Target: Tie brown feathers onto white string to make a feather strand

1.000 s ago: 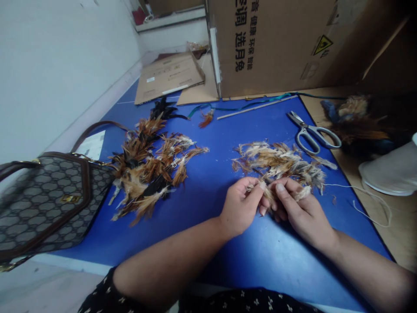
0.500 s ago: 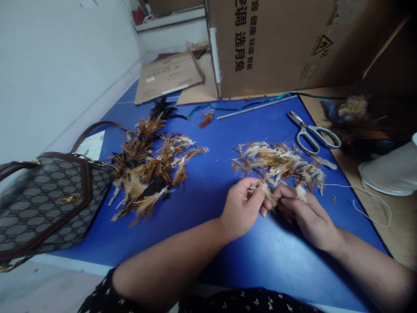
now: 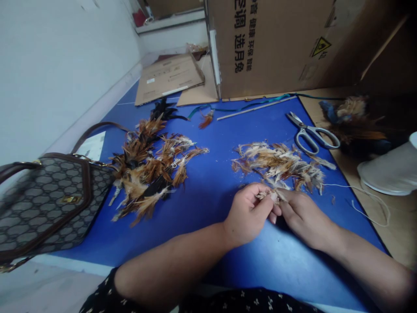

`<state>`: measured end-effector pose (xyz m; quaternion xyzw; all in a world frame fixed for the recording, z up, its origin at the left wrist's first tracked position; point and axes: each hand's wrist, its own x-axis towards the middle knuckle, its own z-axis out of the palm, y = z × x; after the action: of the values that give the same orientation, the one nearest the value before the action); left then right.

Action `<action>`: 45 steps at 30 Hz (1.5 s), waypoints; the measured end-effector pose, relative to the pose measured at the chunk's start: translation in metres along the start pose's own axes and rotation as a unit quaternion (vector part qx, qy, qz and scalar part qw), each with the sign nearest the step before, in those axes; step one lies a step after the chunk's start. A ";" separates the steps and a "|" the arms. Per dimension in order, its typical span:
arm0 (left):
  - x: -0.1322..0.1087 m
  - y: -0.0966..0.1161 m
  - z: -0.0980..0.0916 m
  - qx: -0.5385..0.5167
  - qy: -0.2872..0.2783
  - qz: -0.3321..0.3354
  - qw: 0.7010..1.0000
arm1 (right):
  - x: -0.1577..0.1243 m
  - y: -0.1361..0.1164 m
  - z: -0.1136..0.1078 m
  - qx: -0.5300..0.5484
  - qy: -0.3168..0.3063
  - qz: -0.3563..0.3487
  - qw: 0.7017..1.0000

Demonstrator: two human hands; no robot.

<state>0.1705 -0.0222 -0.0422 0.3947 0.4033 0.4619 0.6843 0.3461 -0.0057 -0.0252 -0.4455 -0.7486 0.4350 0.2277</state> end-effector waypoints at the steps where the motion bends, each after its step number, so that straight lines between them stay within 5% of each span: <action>1: 0.000 0.001 0.001 0.004 0.009 0.009 1.000 | 0.000 0.001 0.001 -0.021 0.003 0.000 1.000; 6: -0.001 0.004 0.003 0.019 0.020 0.057 0.998 | 0.001 0.001 0.005 -0.081 0.007 0.004 0.997; 12: 0.000 0.005 0.003 -0.033 0.005 0.020 0.999 | 0.002 0.000 0.005 -0.068 0.025 0.011 0.997; 16: 0.007 0.006 -0.004 -0.046 0.052 0.016 0.997 | 0.001 0.005 0.002 -0.050 0.039 0.009 0.998; 20: 0.015 0.006 -0.014 -0.053 0.108 0.034 0.992 | -0.002 0.015 0.000 -0.015 0.117 0.028 0.993; 25: 0.014 0.007 -0.014 -0.027 0.094 0.034 0.995 | -0.005 0.013 0.001 -0.006 0.232 0.018 0.973; 34: 0.008 0.013 -0.010 -0.005 0.042 0.017 0.999 | 0.001 0.000 0.011 0.185 0.076 -0.011 0.980; 45: 0.013 0.001 -0.012 -0.086 0.029 -0.016 0.996 | 0.002 -0.003 0.015 0.218 0.116 -0.001 0.969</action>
<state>0.1623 -0.0080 -0.0476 0.3141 0.3884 0.4949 0.7110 0.3325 -0.0116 -0.0302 -0.4313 -0.6046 0.5332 0.4051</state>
